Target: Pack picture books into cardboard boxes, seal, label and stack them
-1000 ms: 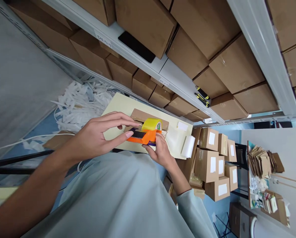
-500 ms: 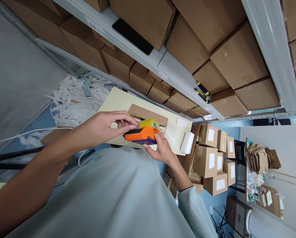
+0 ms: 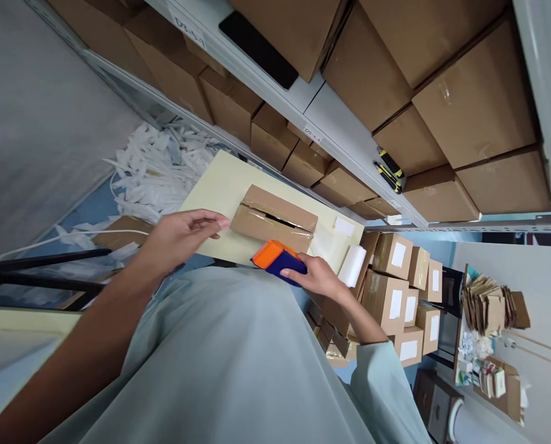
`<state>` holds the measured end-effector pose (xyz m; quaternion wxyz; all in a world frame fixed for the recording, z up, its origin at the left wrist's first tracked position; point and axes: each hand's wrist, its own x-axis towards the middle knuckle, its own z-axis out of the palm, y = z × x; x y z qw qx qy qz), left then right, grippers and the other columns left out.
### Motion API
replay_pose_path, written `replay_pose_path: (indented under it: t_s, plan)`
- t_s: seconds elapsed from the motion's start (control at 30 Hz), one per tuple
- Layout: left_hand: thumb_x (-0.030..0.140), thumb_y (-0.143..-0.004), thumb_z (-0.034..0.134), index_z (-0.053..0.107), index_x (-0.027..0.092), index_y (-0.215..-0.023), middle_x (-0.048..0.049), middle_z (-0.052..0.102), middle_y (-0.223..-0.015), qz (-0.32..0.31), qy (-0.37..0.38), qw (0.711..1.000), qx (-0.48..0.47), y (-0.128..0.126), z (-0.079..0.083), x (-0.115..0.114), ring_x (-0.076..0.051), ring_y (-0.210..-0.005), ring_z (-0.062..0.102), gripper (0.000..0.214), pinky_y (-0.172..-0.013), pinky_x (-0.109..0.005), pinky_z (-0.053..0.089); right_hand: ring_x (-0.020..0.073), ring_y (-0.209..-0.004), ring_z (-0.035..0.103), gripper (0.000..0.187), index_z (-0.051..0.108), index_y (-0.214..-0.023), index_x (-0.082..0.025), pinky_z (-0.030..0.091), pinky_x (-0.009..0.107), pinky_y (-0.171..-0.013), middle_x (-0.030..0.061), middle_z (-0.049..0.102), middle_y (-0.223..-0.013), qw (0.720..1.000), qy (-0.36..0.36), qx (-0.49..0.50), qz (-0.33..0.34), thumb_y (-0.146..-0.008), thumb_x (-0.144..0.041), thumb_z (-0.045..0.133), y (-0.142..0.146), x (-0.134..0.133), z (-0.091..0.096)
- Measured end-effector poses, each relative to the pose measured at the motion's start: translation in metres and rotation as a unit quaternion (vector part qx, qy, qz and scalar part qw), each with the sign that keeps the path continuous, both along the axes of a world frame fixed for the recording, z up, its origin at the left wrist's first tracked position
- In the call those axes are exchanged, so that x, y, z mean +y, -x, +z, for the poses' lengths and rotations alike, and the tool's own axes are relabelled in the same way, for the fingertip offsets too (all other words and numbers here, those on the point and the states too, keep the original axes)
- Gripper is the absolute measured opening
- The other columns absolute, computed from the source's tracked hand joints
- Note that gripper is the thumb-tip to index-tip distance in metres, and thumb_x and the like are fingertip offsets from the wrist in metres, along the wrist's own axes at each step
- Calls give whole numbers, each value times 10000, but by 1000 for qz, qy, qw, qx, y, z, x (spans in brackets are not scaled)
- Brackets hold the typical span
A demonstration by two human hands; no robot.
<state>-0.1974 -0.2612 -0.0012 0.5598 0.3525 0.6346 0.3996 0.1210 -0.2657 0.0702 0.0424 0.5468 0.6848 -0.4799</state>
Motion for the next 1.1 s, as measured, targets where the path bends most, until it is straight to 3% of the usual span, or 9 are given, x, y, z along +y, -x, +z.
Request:
replay_pose_path:
  t_s: [0.1, 0.23, 0.43, 0.7, 0.87, 1.1]
  plan:
    - [557, -630, 943, 800, 213, -858, -65, 794, -913, 100, 10, 992, -80, 9, -19, 7, -258, -891, 770, 437, -1000, -459, 676, 196, -739, 628, 562, 703, -989, -209, 435, 286, -669, 15, 702, -825, 1000, 12, -13, 22, -958, -769, 670, -20, 29, 12]
    - [423, -609, 984, 755, 187, -781, -44, 739, -862, 181, 36, 967, -177, -4, -41, 25, -218, -877, 739, 371, -1043, -519, 674, 193, -746, 639, 576, 711, -987, -196, 446, 281, -672, 24, 713, -837, 998, -4, -14, 63, -945, -770, 683, -23, 82, 17]
    - [281, -733, 923, 728, 171, -785, 9, 616, -696, 217, 92, 948, -214, -20, -72, 48, -147, -716, 640, 230, -938, -474, 702, 178, -704, 661, 688, 698, -979, -193, 480, 263, -619, 17, 724, -819, 993, 77, -3, 85, -865, -872, 692, -15, 136, -13]
    - [216, -752, 841, 717, 165, -784, -39, 697, -782, 230, 104, 952, -171, -17, -112, 52, -210, -851, 742, 138, -942, -448, 695, 178, -730, 656, 724, 699, -973, -171, 508, 269, -618, 32, 709, -831, 990, 118, 22, 72, -844, -883, 724, -14, 147, -59]
    - [238, -747, 790, 725, 159, -815, -55, 725, -797, 244, 95, 957, -124, -20, -140, 55, -228, -856, 748, 123, -897, -415, 683, 181, -746, 637, 716, 713, -1014, -164, 492, 277, -625, 42, 710, -872, 991, 115, 19, 72, -864, -864, 719, -9, 146, -71]
    - [331, -824, 708, 727, 173, -899, -53, 750, -833, 203, 83, 975, -28, -24, -178, 65, -215, -846, 728, 176, -900, -378, 631, 161, -681, 551, 696, 634, -861, -205, 429, 279, -612, -10, 607, -747, 993, 88, -9, 79, -843, -898, 690, 0, 143, -79]
